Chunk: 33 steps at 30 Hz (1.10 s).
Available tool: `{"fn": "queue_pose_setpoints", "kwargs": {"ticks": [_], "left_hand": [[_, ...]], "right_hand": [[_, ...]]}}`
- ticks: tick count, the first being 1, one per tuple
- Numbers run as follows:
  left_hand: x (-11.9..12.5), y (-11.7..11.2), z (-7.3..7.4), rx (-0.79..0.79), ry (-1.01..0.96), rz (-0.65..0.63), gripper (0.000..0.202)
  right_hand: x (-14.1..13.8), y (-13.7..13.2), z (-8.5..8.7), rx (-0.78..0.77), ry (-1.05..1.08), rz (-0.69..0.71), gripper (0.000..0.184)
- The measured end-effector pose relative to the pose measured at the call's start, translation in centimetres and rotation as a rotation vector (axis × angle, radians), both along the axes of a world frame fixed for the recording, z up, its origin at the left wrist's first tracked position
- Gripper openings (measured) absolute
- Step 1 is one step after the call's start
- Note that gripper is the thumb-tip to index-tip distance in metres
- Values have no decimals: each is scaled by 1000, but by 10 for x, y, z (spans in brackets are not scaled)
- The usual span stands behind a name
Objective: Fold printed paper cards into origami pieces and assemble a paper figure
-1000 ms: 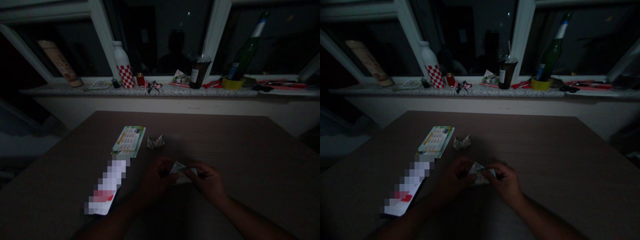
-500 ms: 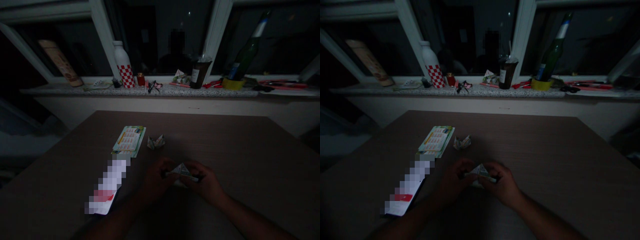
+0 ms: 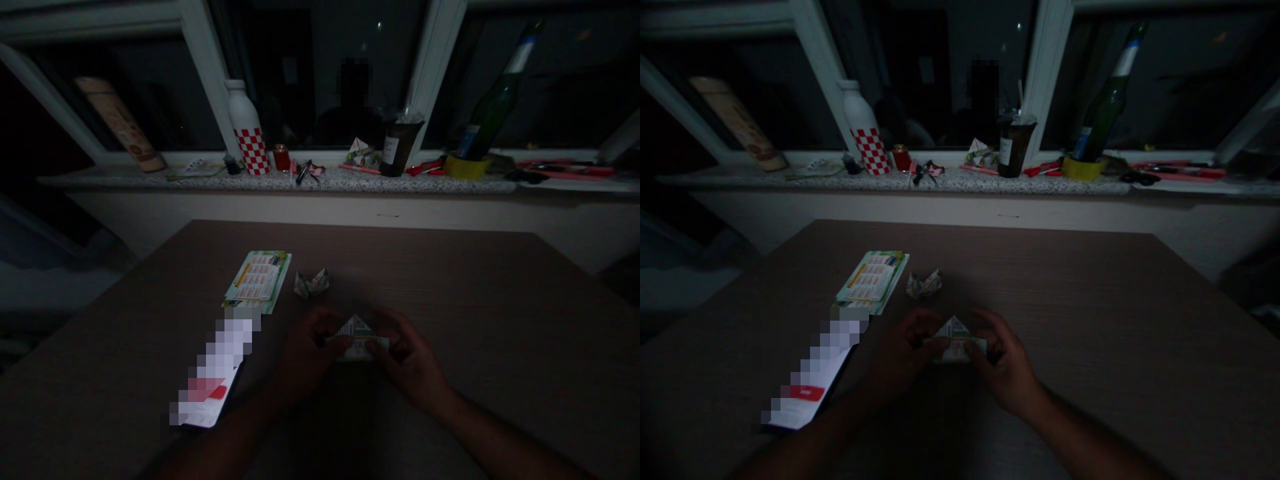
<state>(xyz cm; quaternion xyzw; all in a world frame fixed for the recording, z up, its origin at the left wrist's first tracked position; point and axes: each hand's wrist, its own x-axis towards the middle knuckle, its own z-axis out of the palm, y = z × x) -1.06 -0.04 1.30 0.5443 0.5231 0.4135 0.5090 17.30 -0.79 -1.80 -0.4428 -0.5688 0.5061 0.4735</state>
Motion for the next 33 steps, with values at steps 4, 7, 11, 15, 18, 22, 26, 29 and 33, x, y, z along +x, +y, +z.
{"fn": "queue_pose_setpoints", "kwargs": {"ticks": [4,7,11,15,18,22,26,29,33], "left_hand": [[-1,1,-4,3,0,26,30],[0,1,-5,-5,5,37,31],[2,1,-5,-36,-50,-17,36],[5,0,-4,-37,-58,-13,35],[4,0,-5,-20,-30,-6,33],[0,1,-8,25,-40,-17,25],[-1,1,-10,-18,-136,-40,26],[-2,2,-11,-41,-171,-65,27],[-3,2,-12,-42,-205,-94,29]], "right_hand": [[0,2,-4,-44,107,12,50],[0,3,-5,-59,112,-1,50],[1,4,-3,-67,107,-9,49],[1,4,0,-70,90,3,47],[0,4,0,-56,97,-15,46],[-1,5,-2,-75,114,-57,50],[-1,6,-3,-91,147,-111,55],[0,6,-2,-66,161,-133,51],[1,5,-4,-32,155,-146,47]]}}
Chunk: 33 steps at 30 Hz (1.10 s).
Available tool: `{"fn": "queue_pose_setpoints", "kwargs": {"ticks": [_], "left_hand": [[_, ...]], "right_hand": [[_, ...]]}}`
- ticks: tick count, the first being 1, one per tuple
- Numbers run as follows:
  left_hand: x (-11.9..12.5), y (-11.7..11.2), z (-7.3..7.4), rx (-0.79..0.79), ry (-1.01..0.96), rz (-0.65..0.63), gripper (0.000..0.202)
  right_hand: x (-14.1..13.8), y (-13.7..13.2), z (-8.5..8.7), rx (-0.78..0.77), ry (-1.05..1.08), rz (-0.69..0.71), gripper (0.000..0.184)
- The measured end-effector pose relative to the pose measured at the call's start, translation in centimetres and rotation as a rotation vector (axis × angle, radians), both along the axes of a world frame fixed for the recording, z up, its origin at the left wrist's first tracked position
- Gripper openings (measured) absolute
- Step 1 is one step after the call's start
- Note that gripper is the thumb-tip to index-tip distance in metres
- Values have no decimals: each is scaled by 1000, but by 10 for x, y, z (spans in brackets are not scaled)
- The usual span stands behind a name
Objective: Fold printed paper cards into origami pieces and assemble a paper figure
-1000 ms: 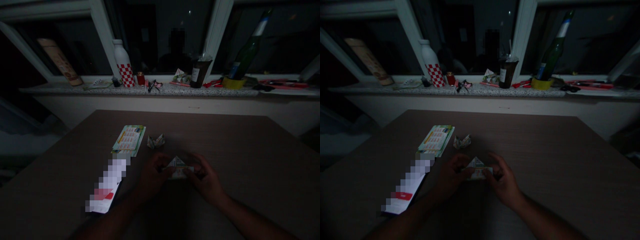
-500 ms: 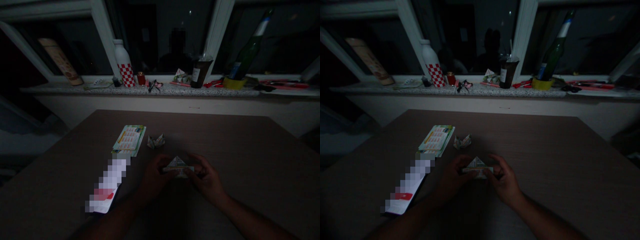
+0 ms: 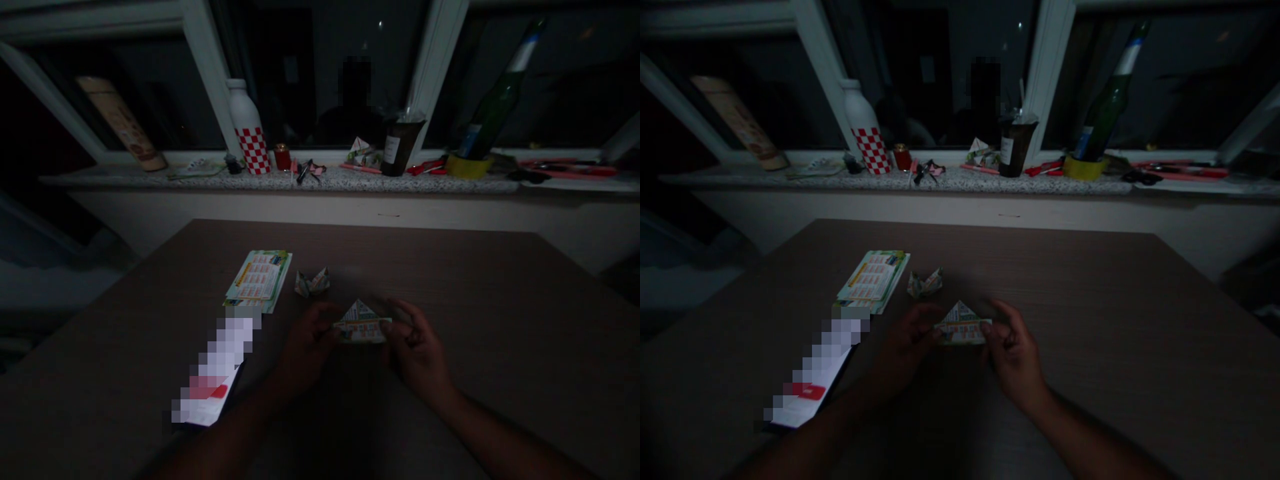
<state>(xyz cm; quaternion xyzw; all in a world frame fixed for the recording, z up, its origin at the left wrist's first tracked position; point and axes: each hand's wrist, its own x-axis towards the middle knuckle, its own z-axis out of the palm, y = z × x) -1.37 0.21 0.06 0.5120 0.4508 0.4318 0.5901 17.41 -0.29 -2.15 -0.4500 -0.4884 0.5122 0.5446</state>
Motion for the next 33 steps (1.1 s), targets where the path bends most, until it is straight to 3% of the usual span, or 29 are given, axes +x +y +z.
{"fn": "queue_pose_setpoints", "kwargs": {"ticks": [6,13,19,25,33], "left_hand": [[-4,1,-3,-40,-65,-57,40],[-1,1,-2,-106,-37,25,56],[3,-1,7,-124,145,-32,26],[1,-1,9,-103,143,48,25],[1,-2,9,-93,156,57,24]], "right_hand": [[2,1,-4,-13,38,-10,46],[3,2,-9,30,-69,-17,30],[4,0,-9,188,-259,-5,17],[5,4,-3,271,-348,-119,10],[4,6,-1,296,-378,-61,12]]}}
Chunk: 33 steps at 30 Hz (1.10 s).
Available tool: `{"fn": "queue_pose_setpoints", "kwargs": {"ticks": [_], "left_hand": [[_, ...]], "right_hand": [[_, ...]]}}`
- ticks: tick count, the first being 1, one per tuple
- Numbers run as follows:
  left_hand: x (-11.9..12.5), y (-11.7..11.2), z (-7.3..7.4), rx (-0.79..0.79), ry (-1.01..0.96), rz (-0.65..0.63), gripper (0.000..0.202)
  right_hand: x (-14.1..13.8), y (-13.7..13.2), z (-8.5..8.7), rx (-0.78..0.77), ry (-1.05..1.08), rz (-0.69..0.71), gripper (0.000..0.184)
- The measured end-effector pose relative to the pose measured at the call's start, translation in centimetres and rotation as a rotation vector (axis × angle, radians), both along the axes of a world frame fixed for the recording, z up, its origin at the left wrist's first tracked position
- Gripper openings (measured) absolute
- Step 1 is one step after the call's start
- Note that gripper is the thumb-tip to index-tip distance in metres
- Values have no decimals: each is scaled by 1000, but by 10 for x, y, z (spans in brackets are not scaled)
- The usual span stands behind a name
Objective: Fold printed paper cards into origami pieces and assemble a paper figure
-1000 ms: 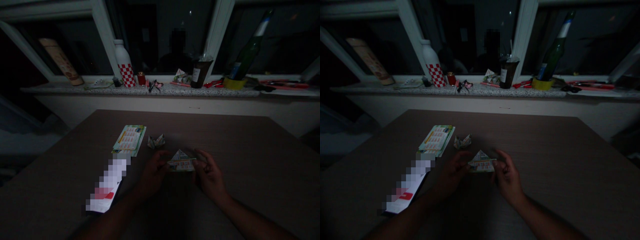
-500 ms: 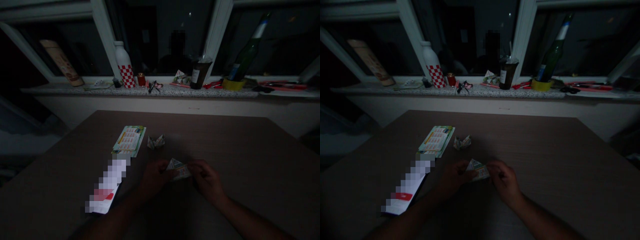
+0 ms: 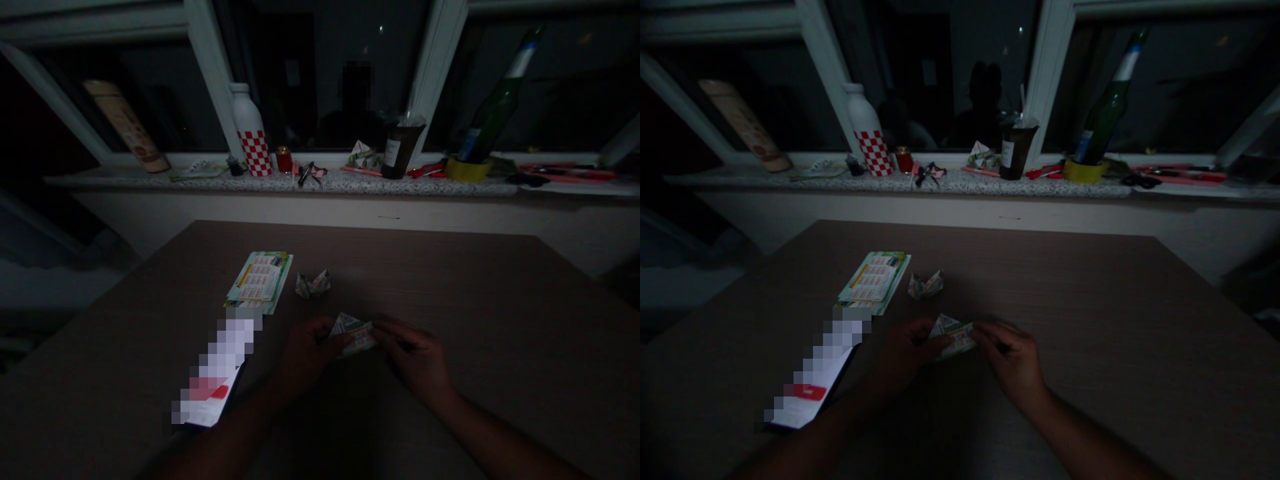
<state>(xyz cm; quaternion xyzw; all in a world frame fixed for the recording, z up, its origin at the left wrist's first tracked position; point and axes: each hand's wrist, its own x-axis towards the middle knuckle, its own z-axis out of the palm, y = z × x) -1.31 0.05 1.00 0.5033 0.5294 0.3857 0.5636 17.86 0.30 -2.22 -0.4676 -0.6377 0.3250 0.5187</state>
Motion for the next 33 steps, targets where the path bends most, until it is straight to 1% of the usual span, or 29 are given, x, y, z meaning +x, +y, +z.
{"fn": "queue_pose_setpoints", "kwargs": {"ticks": [5,9,16,21,25,30,33], "left_hand": [[1,-1,3,2,20,-2,23],[1,-1,3,9,55,5,23],[0,-3,2,51,109,-38,23],[0,-4,0,76,149,-55,20],[0,-4,1,73,134,-63,19],[0,-3,3,76,113,-70,18],[1,-3,3,59,98,-81,18]], "right_hand": [[0,-1,-2,-47,21,-18,12],[0,-1,-1,-74,59,16,12],[-2,-4,4,-122,53,62,14],[-2,-6,7,-98,-24,103,23],[-2,-7,9,-75,-80,120,25],[-1,-8,9,-62,-176,146,33],[0,-7,9,-36,-225,149,34]]}}
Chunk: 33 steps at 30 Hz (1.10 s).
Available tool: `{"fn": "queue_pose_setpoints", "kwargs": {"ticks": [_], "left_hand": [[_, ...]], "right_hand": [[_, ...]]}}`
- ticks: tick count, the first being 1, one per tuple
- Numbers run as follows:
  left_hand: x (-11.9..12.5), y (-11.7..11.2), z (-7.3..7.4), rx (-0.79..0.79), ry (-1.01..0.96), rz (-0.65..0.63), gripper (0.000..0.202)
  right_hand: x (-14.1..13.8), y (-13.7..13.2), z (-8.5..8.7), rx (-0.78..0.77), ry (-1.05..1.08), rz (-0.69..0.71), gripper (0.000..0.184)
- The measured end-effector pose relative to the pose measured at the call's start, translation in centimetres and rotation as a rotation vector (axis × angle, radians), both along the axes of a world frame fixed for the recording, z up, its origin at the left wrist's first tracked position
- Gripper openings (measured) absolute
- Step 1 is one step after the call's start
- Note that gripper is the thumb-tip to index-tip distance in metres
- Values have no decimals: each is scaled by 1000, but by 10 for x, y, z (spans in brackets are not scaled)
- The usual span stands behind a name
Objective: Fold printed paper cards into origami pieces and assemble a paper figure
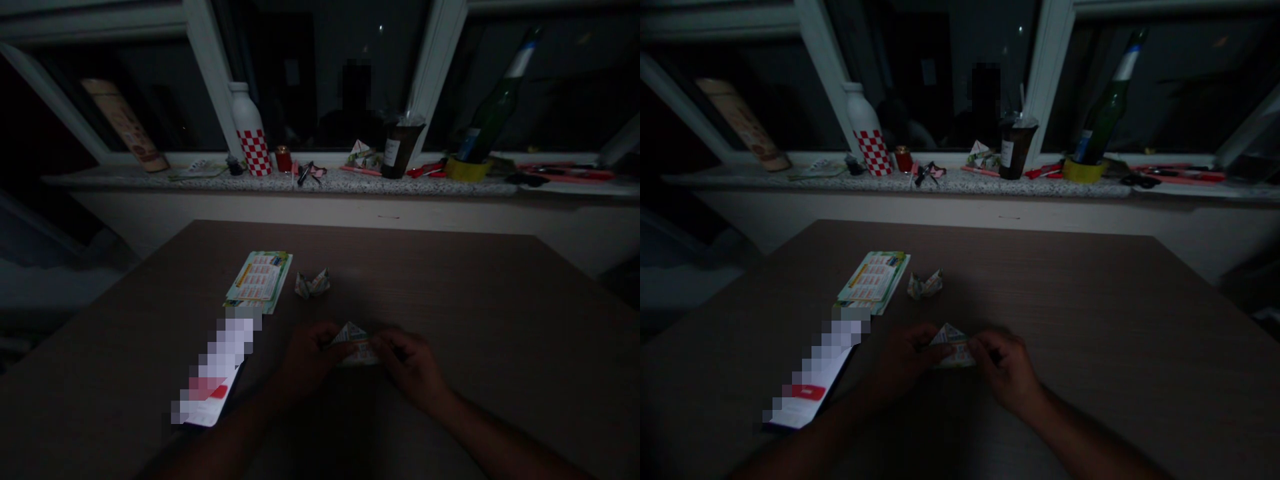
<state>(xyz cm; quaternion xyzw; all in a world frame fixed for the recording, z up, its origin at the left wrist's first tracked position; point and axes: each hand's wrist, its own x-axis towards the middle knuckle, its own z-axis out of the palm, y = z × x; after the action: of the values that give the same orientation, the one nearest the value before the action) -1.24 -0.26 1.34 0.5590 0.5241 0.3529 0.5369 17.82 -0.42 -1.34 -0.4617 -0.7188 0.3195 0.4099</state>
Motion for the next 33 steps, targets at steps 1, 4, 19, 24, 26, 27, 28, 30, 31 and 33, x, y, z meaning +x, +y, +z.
{"fn": "queue_pose_setpoints", "kwargs": {"ticks": [1,4,19,24,26,27,28,30,31,33], "left_hand": [[0,0,0,-11,-5,-6,18],[1,-1,0,-31,-20,-8,17],[3,-1,-6,-62,-81,-103,21],[3,-1,-6,-68,-73,-101,24],[3,-2,-7,-46,-42,-108,28],[3,-2,-7,-33,-24,-110,30],[3,-2,-6,-19,-7,-113,32],[3,-2,-5,-2,21,-123,31],[3,-2,-5,-1,31,-126,30],[3,-1,-5,-6,39,-127,29]], "right_hand": [[0,0,0,10,-14,1,34],[1,0,-2,25,-50,2,36],[0,-2,-4,59,-141,79,40],[-1,-2,-2,45,-146,116,41],[-1,-3,-1,34,-151,143,41],[-1,-3,-1,25,-152,159,41],[-1,-4,-2,13,-154,173,41],[-1,-4,-2,-9,-153,188,41],[-1,-3,-3,-16,-156,192,41],[-1,-3,-5,-7,-164,193,42]]}}
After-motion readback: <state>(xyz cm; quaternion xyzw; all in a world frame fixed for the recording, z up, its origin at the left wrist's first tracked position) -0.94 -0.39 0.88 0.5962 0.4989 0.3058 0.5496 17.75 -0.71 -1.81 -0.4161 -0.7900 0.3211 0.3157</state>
